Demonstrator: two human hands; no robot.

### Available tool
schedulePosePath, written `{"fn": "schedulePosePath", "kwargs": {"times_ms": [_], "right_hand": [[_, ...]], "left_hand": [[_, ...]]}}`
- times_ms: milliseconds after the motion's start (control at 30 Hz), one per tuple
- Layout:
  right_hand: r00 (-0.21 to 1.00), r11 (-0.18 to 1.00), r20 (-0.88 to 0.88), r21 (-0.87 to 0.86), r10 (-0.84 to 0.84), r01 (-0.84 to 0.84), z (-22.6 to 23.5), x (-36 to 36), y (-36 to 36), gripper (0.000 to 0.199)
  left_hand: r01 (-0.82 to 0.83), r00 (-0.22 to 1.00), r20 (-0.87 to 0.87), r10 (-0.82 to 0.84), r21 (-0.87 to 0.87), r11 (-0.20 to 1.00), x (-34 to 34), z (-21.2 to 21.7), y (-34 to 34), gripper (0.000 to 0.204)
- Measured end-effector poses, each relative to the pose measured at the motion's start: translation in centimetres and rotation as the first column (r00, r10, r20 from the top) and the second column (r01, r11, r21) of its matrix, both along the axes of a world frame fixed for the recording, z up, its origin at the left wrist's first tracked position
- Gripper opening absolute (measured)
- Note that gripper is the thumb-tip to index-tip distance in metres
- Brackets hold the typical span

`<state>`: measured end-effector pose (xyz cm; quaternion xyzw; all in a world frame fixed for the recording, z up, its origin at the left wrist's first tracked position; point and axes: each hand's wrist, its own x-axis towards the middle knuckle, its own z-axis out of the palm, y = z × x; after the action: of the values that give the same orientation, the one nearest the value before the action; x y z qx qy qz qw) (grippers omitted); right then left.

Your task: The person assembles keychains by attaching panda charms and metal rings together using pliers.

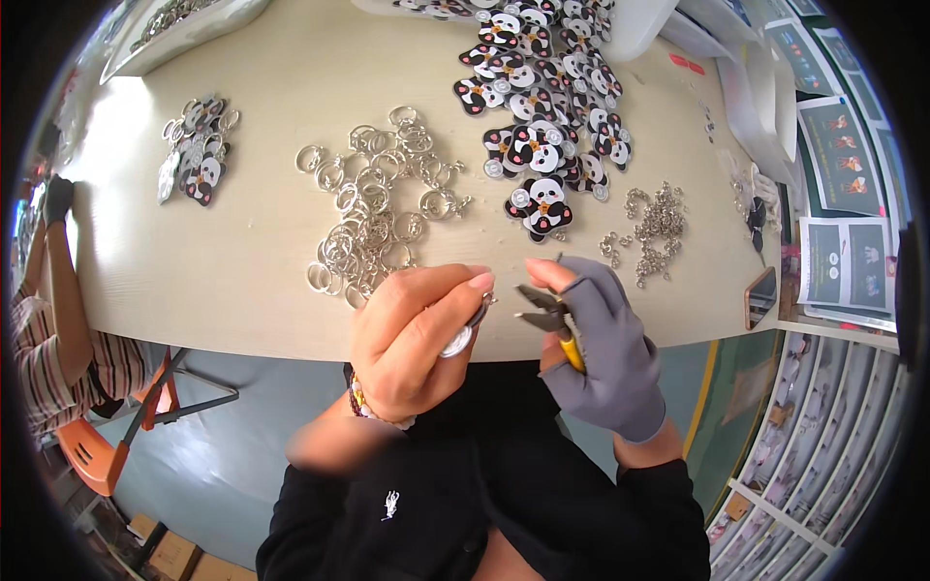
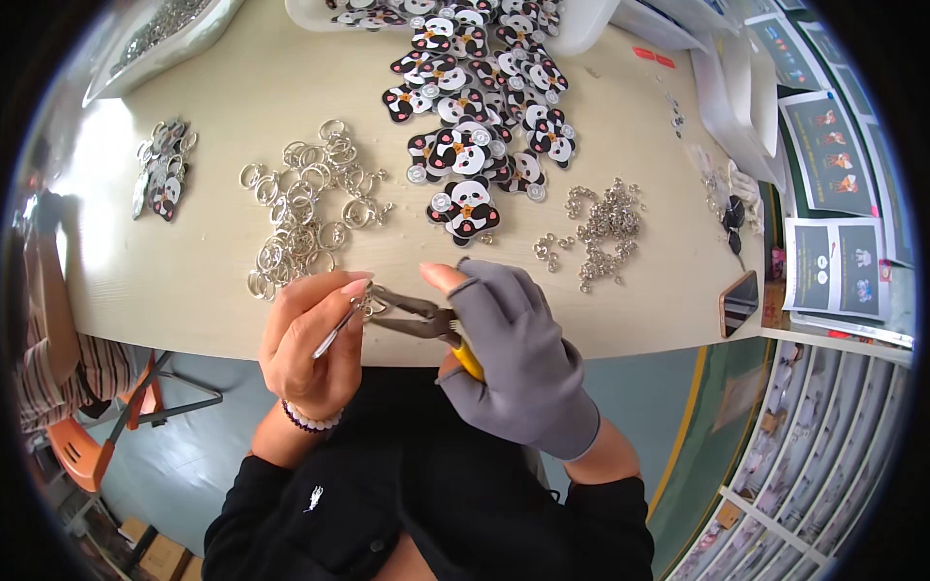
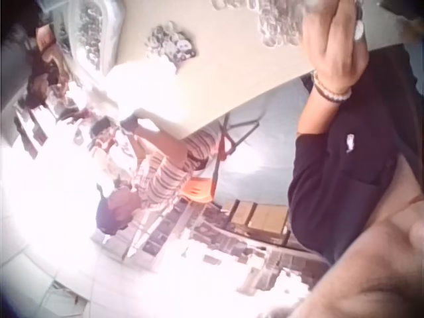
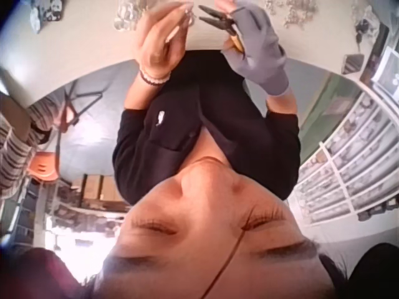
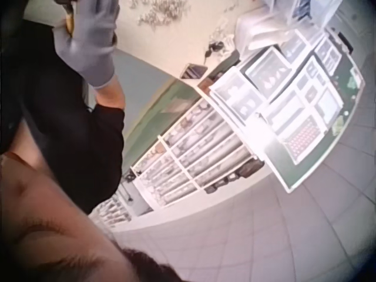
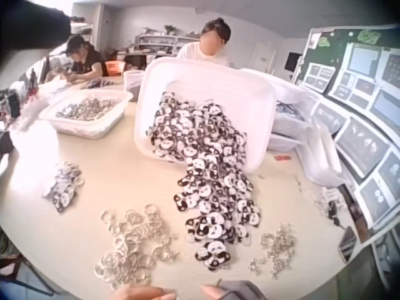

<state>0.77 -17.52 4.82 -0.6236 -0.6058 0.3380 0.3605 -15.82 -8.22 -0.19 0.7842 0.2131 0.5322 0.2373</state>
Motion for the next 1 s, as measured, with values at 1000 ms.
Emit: {"fn": "schedulePosePath", "kwargs": {"times_ms": [1000], "right_hand": [[0.816,0.993,0.567,0.048,-0.115,0.107,-0.2,7.0,0.8,0.021]], "left_hand": [[-0.600,0.745,-0.386,0.544,-0.030,0.800,-8.9,3.2,7.5,0.034]]}}
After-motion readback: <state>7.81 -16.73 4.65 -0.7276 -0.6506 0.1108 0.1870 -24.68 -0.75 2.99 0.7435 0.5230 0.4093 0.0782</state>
